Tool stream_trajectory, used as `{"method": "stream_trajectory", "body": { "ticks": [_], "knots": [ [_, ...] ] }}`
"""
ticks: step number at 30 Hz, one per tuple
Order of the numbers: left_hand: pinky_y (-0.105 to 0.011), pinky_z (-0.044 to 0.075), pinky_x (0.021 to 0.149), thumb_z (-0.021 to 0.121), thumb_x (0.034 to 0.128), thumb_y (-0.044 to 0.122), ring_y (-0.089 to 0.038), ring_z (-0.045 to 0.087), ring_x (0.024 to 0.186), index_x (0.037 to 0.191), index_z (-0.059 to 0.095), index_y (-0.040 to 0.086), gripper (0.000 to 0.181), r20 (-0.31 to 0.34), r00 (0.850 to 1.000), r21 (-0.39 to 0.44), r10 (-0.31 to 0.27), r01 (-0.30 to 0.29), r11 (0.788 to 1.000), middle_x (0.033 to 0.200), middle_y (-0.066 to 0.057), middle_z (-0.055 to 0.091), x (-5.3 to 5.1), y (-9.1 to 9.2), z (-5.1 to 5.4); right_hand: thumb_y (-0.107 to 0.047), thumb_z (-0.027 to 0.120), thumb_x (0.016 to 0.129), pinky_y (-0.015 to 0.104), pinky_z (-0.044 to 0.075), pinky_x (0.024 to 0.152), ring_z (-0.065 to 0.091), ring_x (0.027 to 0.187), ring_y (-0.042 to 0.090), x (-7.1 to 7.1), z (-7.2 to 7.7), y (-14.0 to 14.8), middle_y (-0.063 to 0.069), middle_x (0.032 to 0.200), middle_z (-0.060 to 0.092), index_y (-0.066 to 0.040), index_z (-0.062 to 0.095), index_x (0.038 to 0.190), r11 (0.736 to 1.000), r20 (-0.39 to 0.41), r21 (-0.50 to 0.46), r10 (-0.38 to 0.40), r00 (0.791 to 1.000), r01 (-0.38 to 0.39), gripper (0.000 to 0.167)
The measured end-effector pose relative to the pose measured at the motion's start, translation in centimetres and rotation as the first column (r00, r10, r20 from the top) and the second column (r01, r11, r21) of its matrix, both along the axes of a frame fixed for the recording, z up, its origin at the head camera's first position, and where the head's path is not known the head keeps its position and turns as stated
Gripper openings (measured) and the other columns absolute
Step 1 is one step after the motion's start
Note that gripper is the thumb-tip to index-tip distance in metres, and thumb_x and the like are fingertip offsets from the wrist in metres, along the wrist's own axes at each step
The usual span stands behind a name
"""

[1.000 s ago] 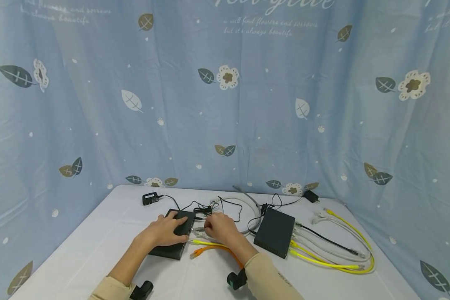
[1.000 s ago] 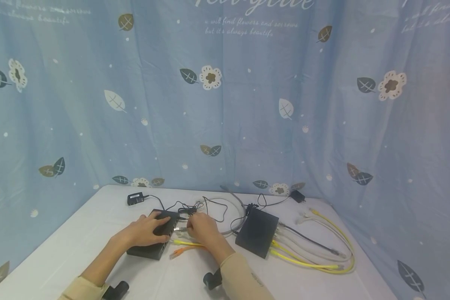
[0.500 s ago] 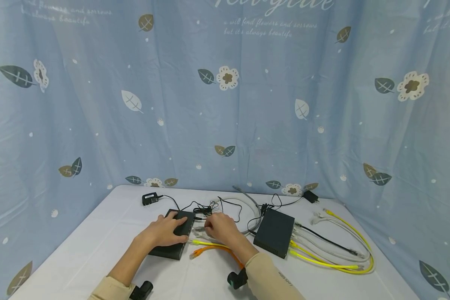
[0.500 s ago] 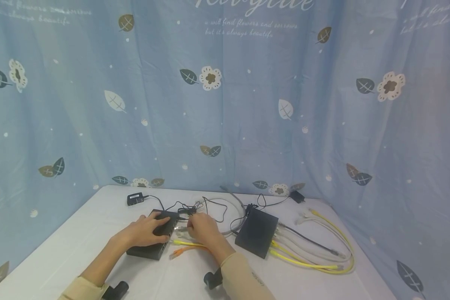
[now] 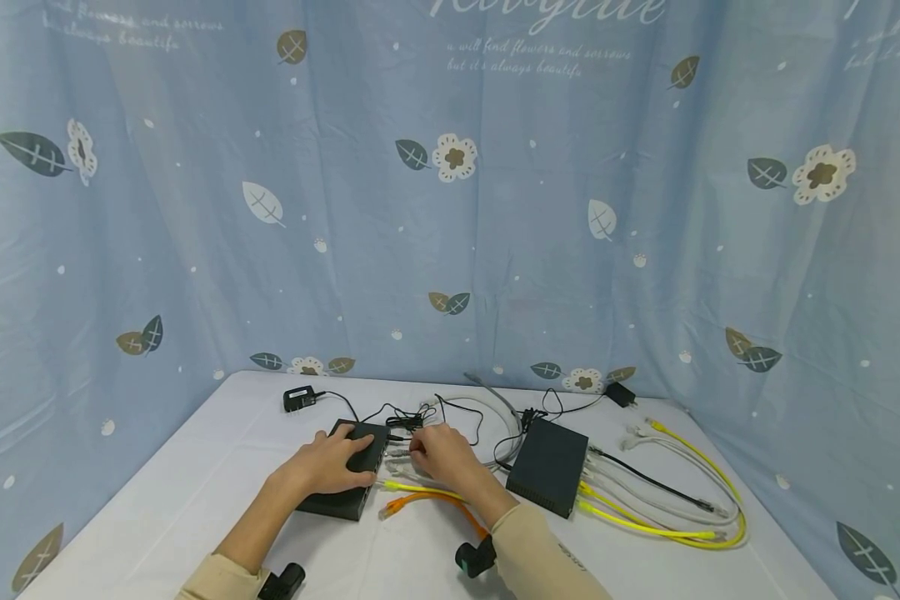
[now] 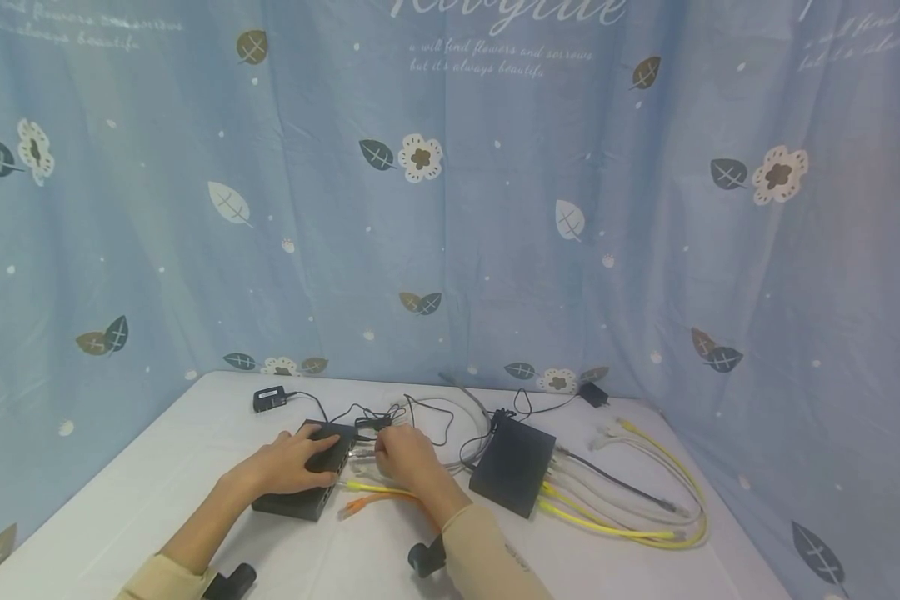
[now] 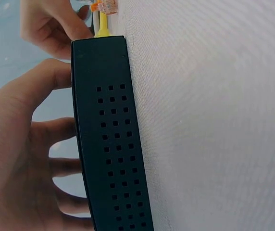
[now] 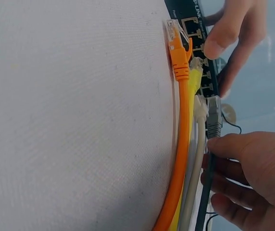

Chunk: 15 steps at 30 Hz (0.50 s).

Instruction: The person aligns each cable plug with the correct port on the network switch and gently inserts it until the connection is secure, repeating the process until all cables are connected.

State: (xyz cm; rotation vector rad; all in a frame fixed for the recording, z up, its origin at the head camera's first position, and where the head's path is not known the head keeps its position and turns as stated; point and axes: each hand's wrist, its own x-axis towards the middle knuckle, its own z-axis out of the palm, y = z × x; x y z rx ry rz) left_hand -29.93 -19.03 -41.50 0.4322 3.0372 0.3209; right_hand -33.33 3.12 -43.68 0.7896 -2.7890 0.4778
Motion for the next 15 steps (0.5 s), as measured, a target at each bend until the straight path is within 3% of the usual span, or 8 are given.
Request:
{"method": "stream_trajectory", "body": {
  "ticks": [15],
  "knots": [
    [-0.068,0.045,0.087,0.07,0.0825,0.055,-0.055,0.047,0.123,0.142,0.054,0.019,0.071,-0.009,1.0,0.001,0.001,-0.001,1.0,0.149,-0.022,0.042,0.37,0.19,0.28,-0.016,0.068,0.092,0.017,0.045,0.057,0.051,0.062,0.0,0.14,-0.02,0.16,-0.006,0.079,0.069,-0.014,0.077,0.088,1.0,0.031,-0.01,-0.001,1.0,0.001,0.01]
  ]
}}
